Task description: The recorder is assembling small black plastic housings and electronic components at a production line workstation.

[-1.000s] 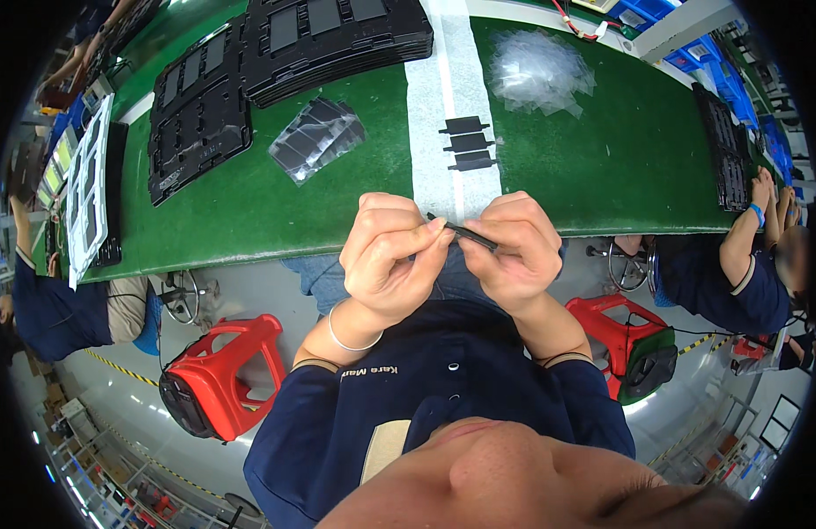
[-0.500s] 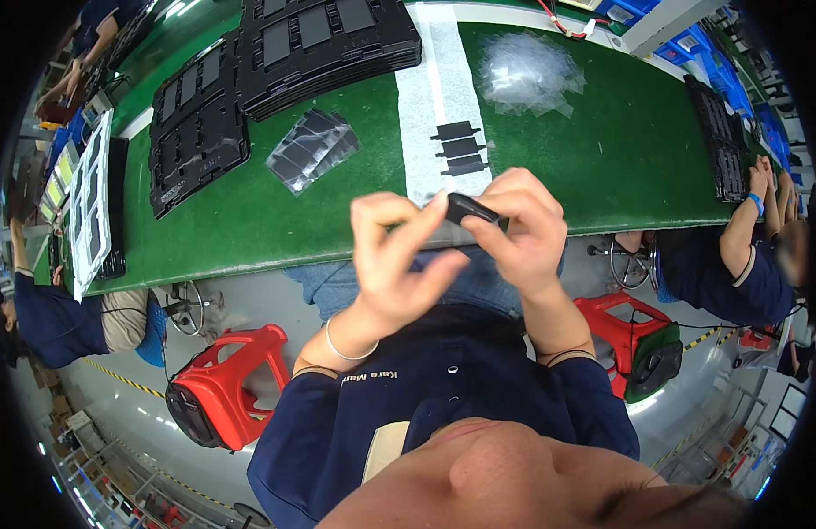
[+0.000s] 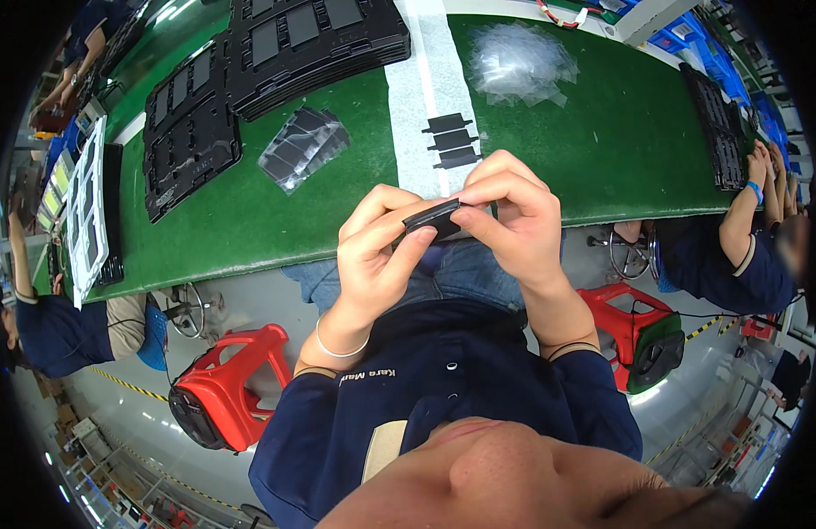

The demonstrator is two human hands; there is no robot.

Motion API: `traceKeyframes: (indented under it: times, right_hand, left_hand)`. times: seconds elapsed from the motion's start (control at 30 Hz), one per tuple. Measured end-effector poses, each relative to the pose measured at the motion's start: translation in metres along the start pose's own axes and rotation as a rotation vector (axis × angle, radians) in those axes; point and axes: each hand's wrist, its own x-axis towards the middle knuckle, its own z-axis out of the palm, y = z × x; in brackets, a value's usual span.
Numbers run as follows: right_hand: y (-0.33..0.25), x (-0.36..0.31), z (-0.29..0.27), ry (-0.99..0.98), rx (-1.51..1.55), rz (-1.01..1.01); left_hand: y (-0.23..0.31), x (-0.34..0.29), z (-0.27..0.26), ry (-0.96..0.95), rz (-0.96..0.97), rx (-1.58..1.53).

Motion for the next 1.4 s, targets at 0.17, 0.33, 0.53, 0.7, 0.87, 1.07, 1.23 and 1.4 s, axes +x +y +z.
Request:
traceKeyframes:
  times: [0.17,0.33,0.53,0.7,0.87,1.07,1.23,1.4]
  right_hand:
    - [-0.002,-0.009,0.007,0.125,-0.279,-0.256]
    - [0.003,-0.012,0.011,0.187,-0.417,-0.426]
    - [-0.003,-0.020,0.025,0.194,-0.683,-0.457]
    - [-0.005,-0.017,0.015,0.021,-0.689,-0.351]
    - [-0.002,0.000,-0.002,-0.057,-0.075,0.013]
    - [0.001,-0.007,0.002,-0.031,0.520,0.205]
    - [0.000,0.000,0.007,-0.043,0.445,0.206]
    - [0.001,0.002,0.003,-0.077,0.027,-0.070]
  left_hand:
    - [0.001,-0.002,0.007,0.085,0.153,0.218]
    - [0.000,-0.004,0.011,0.107,0.197,0.271]
    - [-0.001,-0.006,0.018,0.198,0.268,0.416]
    - [0.000,-0.006,0.010,0.180,0.158,0.417]
    - [-0.001,-0.008,0.005,0.101,-0.103,0.102]
    - [-0.001,-0.009,0.015,0.074,-0.256,-0.388]
    - [-0.010,-0.019,0.006,-0.138,-0.231,-0.160]
    - [-0.005,-0.020,0.007,-0.101,-0.191,-0.091]
